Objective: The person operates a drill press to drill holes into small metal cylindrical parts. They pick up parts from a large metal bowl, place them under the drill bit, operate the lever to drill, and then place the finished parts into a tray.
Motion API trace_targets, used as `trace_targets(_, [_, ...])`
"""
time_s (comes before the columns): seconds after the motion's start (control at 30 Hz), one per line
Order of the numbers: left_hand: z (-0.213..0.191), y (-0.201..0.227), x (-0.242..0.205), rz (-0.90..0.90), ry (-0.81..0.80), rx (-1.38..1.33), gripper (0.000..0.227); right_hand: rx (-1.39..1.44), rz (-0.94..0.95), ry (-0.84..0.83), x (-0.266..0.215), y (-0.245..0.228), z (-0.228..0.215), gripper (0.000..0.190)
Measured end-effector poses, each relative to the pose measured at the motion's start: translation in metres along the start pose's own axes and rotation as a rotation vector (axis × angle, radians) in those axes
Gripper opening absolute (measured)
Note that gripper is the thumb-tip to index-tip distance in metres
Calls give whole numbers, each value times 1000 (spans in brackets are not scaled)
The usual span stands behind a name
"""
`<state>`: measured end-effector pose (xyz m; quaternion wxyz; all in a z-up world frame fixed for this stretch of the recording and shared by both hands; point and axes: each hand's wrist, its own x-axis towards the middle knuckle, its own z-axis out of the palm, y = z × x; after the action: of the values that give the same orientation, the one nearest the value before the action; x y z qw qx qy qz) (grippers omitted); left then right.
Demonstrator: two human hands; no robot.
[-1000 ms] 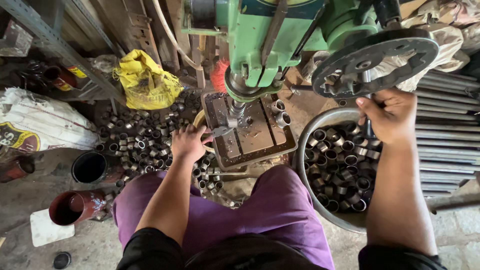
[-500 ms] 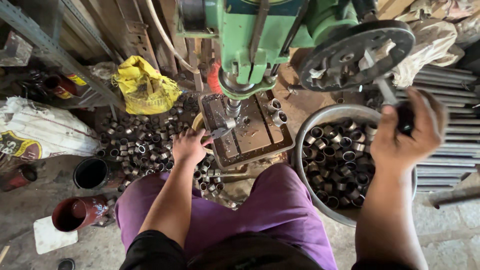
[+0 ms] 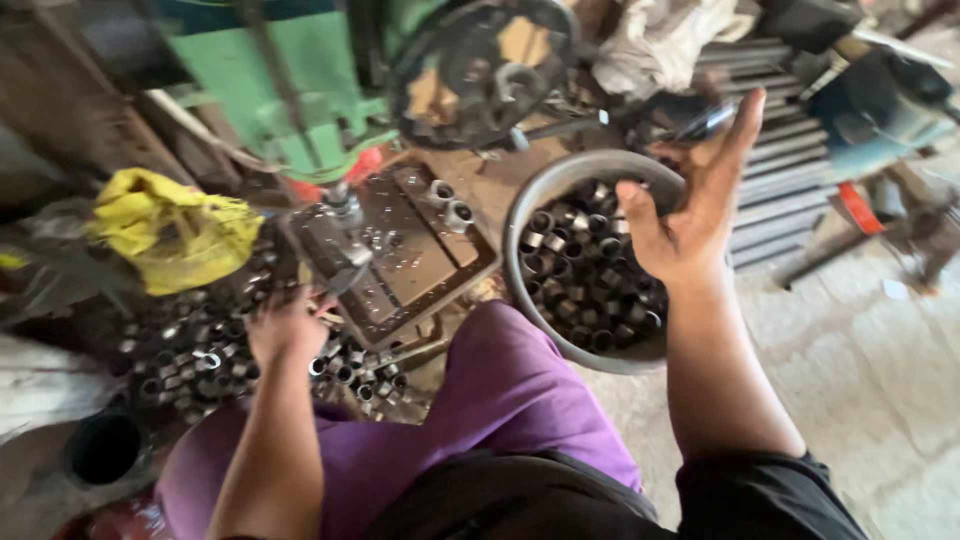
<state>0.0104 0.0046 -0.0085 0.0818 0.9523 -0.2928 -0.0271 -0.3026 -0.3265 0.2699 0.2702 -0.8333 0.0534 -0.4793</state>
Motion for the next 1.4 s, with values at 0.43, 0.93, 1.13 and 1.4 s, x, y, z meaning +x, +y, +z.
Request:
trace_targets(0.43, [-44, -79, -43, -100, -343, 160, 33, -197, 807, 174, -185, 197, -60, 40])
trace_targets(0.93, [-42, -89, -57, -220, -379, 267, 41, -750, 824, -387, -182, 276, -16, 33])
trace_targets(1.13, [-42, -43, -59, -102, -278, 69, 44, -973, 849, -623, -167, 298, -5, 47])
trace_targets(1.4, [-48, -6, -68, 73, -241, 115, 31, -748, 759, -272, -216, 278, -19, 30])
